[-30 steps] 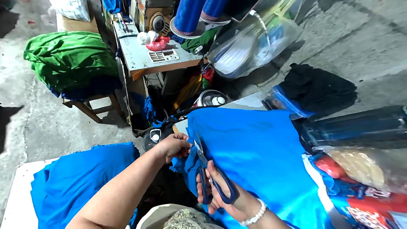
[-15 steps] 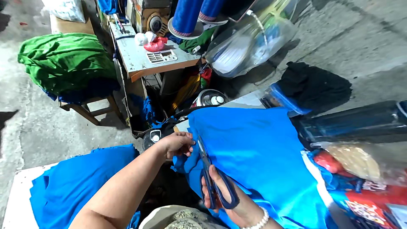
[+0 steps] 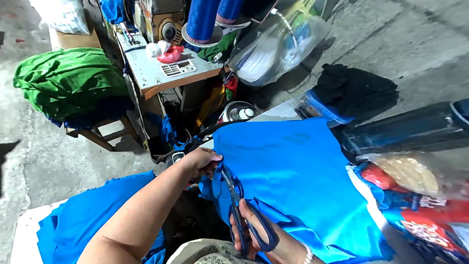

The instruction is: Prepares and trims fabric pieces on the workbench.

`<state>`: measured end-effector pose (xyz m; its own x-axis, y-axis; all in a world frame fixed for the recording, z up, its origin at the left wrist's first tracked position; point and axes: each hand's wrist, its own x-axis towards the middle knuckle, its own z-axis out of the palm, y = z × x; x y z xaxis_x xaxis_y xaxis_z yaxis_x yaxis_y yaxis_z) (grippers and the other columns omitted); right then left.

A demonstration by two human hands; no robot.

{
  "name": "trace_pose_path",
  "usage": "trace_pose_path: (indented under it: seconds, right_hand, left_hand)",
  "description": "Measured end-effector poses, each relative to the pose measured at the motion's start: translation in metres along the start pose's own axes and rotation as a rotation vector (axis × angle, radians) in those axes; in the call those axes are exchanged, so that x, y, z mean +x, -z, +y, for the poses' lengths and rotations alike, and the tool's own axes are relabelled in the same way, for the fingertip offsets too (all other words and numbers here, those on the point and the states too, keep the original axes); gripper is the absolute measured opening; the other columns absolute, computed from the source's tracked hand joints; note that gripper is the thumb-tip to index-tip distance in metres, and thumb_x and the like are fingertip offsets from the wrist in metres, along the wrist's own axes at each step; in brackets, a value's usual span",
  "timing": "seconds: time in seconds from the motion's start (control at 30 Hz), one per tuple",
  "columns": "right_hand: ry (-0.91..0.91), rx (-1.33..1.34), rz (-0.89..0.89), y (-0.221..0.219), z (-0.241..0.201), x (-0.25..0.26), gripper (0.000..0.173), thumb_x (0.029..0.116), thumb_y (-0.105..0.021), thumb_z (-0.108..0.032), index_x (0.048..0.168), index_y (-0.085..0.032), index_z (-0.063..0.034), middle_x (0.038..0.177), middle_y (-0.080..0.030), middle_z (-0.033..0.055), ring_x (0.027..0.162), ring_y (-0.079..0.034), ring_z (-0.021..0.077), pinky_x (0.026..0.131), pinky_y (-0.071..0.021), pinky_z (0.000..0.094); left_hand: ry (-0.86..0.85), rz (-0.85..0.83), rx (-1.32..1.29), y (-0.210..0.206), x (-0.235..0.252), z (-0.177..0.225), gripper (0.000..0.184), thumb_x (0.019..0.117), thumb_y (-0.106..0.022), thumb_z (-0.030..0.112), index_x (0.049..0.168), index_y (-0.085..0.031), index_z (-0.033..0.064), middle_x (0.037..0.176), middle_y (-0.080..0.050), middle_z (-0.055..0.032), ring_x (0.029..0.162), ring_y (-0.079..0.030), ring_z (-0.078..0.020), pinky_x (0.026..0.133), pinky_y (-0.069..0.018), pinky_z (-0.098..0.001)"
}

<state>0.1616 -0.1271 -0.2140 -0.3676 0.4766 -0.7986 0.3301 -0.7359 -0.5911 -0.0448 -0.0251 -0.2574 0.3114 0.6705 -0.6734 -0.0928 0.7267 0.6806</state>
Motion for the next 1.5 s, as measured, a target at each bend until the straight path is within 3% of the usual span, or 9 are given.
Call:
trace_pose_path:
  seconds: [0.3,0.5,0.67,0.83,0.93,1.03,1.1,1.33,1.5]
  right_hand:
    - [-0.016,0.005,0.075,-0.008,-0.018,0.013,0.047,0.1103,-0.026,-0.048,0.104,-0.053,-0.0103,0.077,-0.061,0.0006,0.069,-0.069,0.0158,0.056,-0.0583,0.0294]
    - [-0.027,0.072,0.153,-0.016,-0.027,0.020,0.050,0.1110,-0.026,-0.048,0.098,-0.054,-0.0098,0.070,-0.061,0.0008,0.062,-0.067,0.0138,0.052,-0.0554,0.0261]
    - [0.067,0.151,0.236,-0.021,-0.022,0.021,0.046,0.1126,-0.029,-0.039,0.090,-0.054,-0.0078,0.062,-0.057,-0.0005,0.050,-0.060,0.0083,0.048,-0.0510,0.0196]
    - [0.093,0.189,0.244,-0.019,-0.021,0.019,0.044,0.1126,-0.033,-0.034,0.085,-0.054,-0.0069,0.057,-0.057,0.0000,0.046,-0.059,0.0088,0.046,-0.0536,0.0212]
    - [0.059,0.150,0.231,-0.017,-0.027,0.017,0.044,0.1122,-0.034,-0.036,0.086,-0.055,-0.0063,0.059,-0.058,0.0012,0.047,-0.061,0.0105,0.046,-0.0540,0.0220]
    - [-0.035,0.038,0.114,-0.004,-0.038,0.019,0.050,0.1109,-0.025,-0.048,0.098,-0.054,-0.0093,0.069,-0.062,0.0011,0.059,-0.066,0.0125,0.049,-0.0526,0.0224]
    - [-0.074,0.017,0.097,0.000,-0.045,0.022,0.053,0.1099,-0.022,-0.052,0.099,-0.053,-0.0099,0.071,-0.061,0.0011,0.062,-0.067,0.0130,0.049,-0.0531,0.0227]
    - [0.087,0.169,0.269,-0.019,-0.039,0.020,0.046,0.1127,-0.032,-0.035,0.084,-0.055,-0.0072,0.058,-0.056,-0.0002,0.046,-0.058,0.0088,0.047,-0.0530,0.0215]
    - [-0.010,0.058,0.187,-0.011,-0.046,0.020,0.046,0.1116,-0.030,-0.043,0.095,-0.054,-0.0075,0.066,-0.060,0.0019,0.055,-0.064,0.0121,0.047,-0.0521,0.0217]
  left_hand:
    - [-0.038,-0.007,0.007,-0.003,-0.004,-0.001,0.009,0.1046,-0.056,0.013,0.101,-0.056,0.0053,0.070,-0.054,-0.0006,0.049,-0.046,-0.0029,0.043,-0.0352,-0.0159]
    - [-0.029,-0.029,-0.044,-0.001,-0.003,-0.004,0.011,0.1058,-0.055,0.015,0.101,-0.056,0.0052,0.070,-0.055,-0.0006,0.053,-0.052,-0.0058,0.049,-0.0440,-0.0187]
    - [-0.050,-0.012,-0.051,-0.003,-0.004,-0.007,0.010,0.1057,-0.055,0.015,0.101,-0.056,0.0060,0.069,-0.054,0.0011,0.051,-0.050,-0.0042,0.048,-0.0427,-0.0176]
    - [-0.044,-0.005,-0.074,-0.004,-0.002,-0.006,0.012,0.1061,-0.054,0.014,0.097,-0.054,0.0071,0.067,-0.052,0.0009,0.049,-0.048,-0.0040,0.046,-0.0409,-0.0169]
    - [-0.046,-0.010,-0.084,-0.003,-0.001,-0.007,0.012,0.1063,-0.053,0.014,0.097,-0.054,0.0071,0.067,-0.053,0.0006,0.048,-0.048,-0.0042,0.045,-0.0405,-0.0171]
    - [-0.055,-0.029,-0.074,-0.002,-0.003,-0.006,0.013,0.1067,-0.053,0.014,0.095,-0.052,0.0078,0.065,-0.052,0.0013,0.048,-0.047,-0.0038,0.046,-0.0401,-0.0169]
    - [-0.068,-0.014,-0.076,-0.005,-0.005,-0.006,0.017,0.1069,-0.052,0.014,0.092,-0.052,0.0076,0.060,-0.048,0.0022,0.045,-0.044,-0.0031,0.043,-0.0375,-0.0157]
    - [-0.093,0.008,-0.124,-0.008,-0.007,-0.006,0.017,0.1070,-0.051,0.013,0.091,-0.052,0.0079,0.060,-0.047,0.0023,0.045,-0.043,-0.0030,0.043,-0.0372,-0.0152]
    - [-0.098,-0.002,-0.131,-0.006,-0.009,-0.006,0.016,0.1068,-0.052,0.013,0.092,-0.053,0.0077,0.062,-0.048,0.0016,0.045,-0.044,-0.0035,0.044,-0.0385,-0.0157]
